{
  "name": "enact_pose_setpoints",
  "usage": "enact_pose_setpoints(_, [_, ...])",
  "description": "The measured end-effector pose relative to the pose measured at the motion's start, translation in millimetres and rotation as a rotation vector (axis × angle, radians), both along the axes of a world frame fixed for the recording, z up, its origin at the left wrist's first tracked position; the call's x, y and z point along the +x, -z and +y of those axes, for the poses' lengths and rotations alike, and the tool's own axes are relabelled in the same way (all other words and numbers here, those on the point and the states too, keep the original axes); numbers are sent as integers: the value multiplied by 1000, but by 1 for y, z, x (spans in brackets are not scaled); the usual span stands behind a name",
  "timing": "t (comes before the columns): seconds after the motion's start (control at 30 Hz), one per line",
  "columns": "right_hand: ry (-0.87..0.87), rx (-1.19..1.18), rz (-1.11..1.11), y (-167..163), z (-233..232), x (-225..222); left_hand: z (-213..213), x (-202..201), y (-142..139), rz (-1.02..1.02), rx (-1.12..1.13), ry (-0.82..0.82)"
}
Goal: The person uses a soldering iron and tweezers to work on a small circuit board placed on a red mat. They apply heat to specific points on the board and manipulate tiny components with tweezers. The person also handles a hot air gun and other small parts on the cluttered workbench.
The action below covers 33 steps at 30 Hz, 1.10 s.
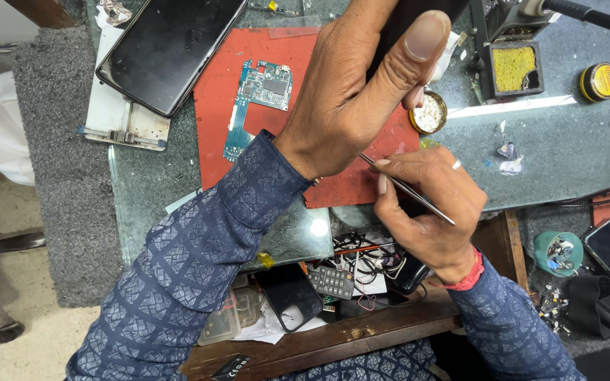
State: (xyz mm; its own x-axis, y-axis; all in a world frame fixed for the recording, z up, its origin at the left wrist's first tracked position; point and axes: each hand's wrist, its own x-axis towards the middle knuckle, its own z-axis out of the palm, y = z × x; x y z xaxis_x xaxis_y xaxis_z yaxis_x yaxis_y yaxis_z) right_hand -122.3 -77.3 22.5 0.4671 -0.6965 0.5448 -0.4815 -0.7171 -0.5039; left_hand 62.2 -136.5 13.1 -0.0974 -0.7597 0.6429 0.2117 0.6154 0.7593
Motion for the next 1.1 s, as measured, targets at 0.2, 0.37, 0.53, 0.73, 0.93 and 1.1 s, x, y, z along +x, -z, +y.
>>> enact_pose_setpoints(0.2, [2, 4, 2, 1, 0, 0, 0, 1, 0, -6, -10, -5])
enact_pose_setpoints(0.37, [9, 12, 6, 1, 0, -1, 0, 0, -3, -1, -7, -21])
enact_pose_setpoints(0.53, [10, 6, 6, 2, 0, -1, 2, 1, -7, 7, -20, -39])
enact_pose_setpoints(0.73, [14, 23, 10, 2, 1, -1, 0, 2, -8, 4, -26, -43])
enact_pose_setpoints(0.93, [11, 25, 6, 2, 0, 0, 0, 3, -7, 8, -32, -47])
enact_pose_setpoints(1.1, [7, 32, 7, 1, 0, 0, 0, 2, -9, 12, -40, -45])
